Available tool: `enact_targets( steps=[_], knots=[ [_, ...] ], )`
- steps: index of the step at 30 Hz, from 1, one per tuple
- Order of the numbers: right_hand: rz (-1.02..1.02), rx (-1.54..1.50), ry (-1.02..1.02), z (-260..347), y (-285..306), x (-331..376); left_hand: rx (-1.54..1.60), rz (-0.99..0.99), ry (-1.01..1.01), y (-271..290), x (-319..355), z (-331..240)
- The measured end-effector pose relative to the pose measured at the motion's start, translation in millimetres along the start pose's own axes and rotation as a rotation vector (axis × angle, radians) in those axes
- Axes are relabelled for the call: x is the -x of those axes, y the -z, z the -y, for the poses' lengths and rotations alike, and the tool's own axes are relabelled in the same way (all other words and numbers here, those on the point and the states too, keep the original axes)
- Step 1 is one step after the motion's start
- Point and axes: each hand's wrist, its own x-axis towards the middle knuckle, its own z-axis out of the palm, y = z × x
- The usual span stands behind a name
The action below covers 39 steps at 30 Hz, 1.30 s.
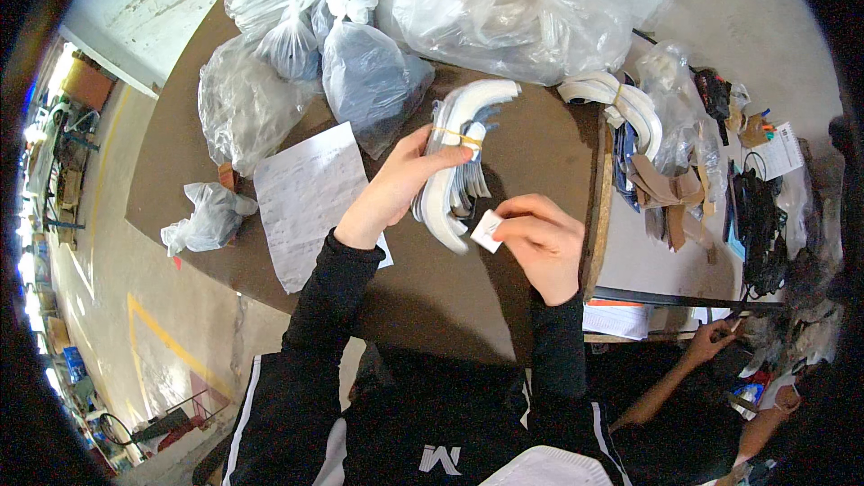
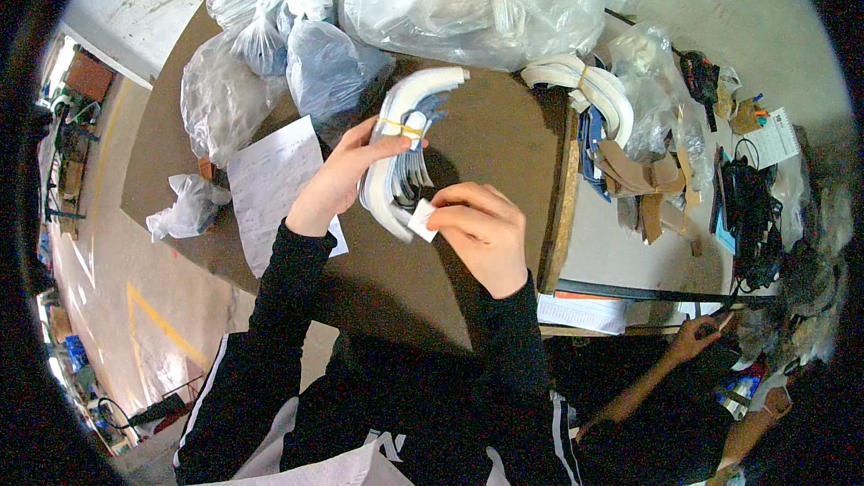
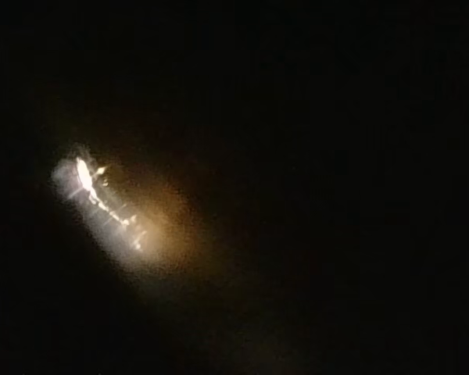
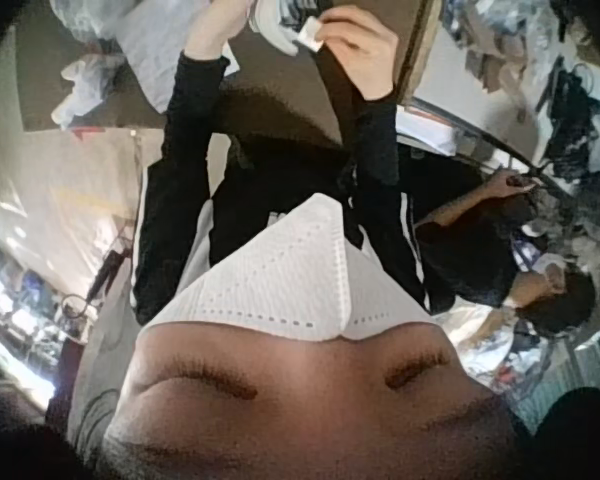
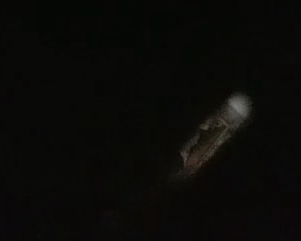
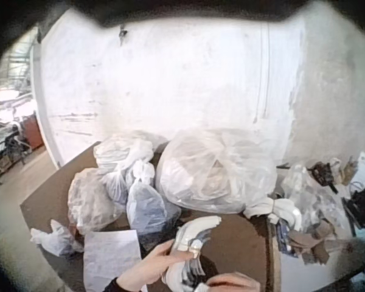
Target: The person unpacks blue and white curved fabric pieces from a plastic bag, separates them by color, and stacks them on a table. The person repeatedly picks up, aligns, and places the pieces into neat piles while another person works nearby.
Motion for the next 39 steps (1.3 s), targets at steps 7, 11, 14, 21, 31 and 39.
enact_targets(
  steps=[7, 11, 14, 21, 31, 39],
  knots=[
    [-0.279, -0.395, -0.342, 5.9, 4.6, -5.0, -0.445, -0.053, -0.188, -17.7, 3.0, 16.2],
    [-0.336, -0.220, -0.367, -17.1, -1.0, -2.9, -0.920, -0.038, -0.518, -24.7, 8.4, 5.8],
    [-0.407, -0.370, -0.537, -17.1, -9.7, -4.2, -0.934, -0.043, -0.571, -22.0, 6.8, 13.8],
    [-0.414, -0.439, -0.680, -19.2, -26.7, 0.7, -0.995, -0.020, -0.563, -25.4, 9.4, 8.7],
    [-0.550, -0.360, -0.657, -23.6, -40.3, -3.8, -1.172, -0.139, -0.502, -42.8, 17.5, 17.3],
    [-0.471, -0.226, -0.600, -30.4, -30.3, 3.7, -1.278, -0.154, -0.658, -48.7, 14.8, 29.7]
  ],
)
